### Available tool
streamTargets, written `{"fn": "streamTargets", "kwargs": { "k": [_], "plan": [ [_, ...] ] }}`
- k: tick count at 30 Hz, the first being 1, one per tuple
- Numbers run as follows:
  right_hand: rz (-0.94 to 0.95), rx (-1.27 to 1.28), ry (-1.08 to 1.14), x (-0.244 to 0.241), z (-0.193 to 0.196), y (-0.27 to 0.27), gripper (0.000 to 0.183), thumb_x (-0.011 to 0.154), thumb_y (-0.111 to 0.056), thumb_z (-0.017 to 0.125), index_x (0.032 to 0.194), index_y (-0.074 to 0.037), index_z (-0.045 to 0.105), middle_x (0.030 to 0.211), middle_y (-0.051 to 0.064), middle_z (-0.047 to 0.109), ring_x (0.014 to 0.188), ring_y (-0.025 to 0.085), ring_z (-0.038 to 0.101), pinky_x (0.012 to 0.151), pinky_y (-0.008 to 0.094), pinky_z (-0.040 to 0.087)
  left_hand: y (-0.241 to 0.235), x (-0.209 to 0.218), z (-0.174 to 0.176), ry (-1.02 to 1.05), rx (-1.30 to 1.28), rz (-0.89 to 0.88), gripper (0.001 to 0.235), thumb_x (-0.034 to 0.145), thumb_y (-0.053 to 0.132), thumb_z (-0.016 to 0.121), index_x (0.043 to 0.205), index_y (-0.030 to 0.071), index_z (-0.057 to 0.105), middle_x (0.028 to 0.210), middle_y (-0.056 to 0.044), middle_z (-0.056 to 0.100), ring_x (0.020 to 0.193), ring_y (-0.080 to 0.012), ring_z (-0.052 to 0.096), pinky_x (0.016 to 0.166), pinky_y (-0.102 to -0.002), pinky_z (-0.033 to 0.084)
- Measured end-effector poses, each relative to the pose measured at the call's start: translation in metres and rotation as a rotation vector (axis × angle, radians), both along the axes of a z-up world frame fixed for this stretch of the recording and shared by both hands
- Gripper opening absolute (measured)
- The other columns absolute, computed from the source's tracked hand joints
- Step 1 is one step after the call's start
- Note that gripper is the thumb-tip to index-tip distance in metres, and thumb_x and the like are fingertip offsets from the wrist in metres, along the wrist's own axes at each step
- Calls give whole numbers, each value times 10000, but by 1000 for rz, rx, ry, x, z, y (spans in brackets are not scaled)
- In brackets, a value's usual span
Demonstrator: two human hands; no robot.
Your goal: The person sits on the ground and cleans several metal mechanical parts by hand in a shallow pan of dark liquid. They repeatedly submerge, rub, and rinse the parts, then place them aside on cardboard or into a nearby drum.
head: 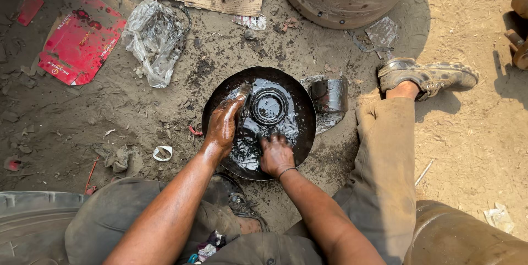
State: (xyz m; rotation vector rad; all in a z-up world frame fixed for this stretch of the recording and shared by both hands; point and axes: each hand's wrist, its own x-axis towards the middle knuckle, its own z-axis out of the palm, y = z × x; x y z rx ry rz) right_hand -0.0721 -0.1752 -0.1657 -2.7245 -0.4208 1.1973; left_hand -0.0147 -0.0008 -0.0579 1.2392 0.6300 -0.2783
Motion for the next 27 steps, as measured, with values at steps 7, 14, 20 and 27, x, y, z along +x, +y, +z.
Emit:
{"fn": "streamTargets", "kwargs": {
  "k": [7,14,20,27],
  "plan": [
    [-696,432,179,20,-24,-22,494,855,-47,610,1337,-131,544,1342,153,552,1213,349,552,1031,453,477,4,0,-3,80,-7,-75,583,904,544,604,1196,54,725,1321,-150,678,1299,-262,511,1159,-580,218],
    [-1296,1242,463,63,83,-32,255,843,-90,734,1061,12,648,977,108,752,948,241,722,878,456,634,4,3,-4,159,-35,0,614,917,547,595,1394,160,603,1468,-75,470,1372,-260,354,1193,-614,136],
    [-939,1183,148,74,211,1,282,824,-36,731,1045,23,566,859,166,689,722,277,692,658,444,609,-7,-8,17,36,-220,63,625,919,581,582,1298,91,666,1294,-192,648,1139,-282,557,1106,-564,415],
    [-559,1019,-285,50,319,36,183,813,56,725,968,125,656,883,189,713,726,221,677,599,352,537,-5,-34,86,-11,-354,-67,657,947,562,496,1409,97,547,1487,-248,498,1282,-373,553,1062,-593,442]
  ]
}}
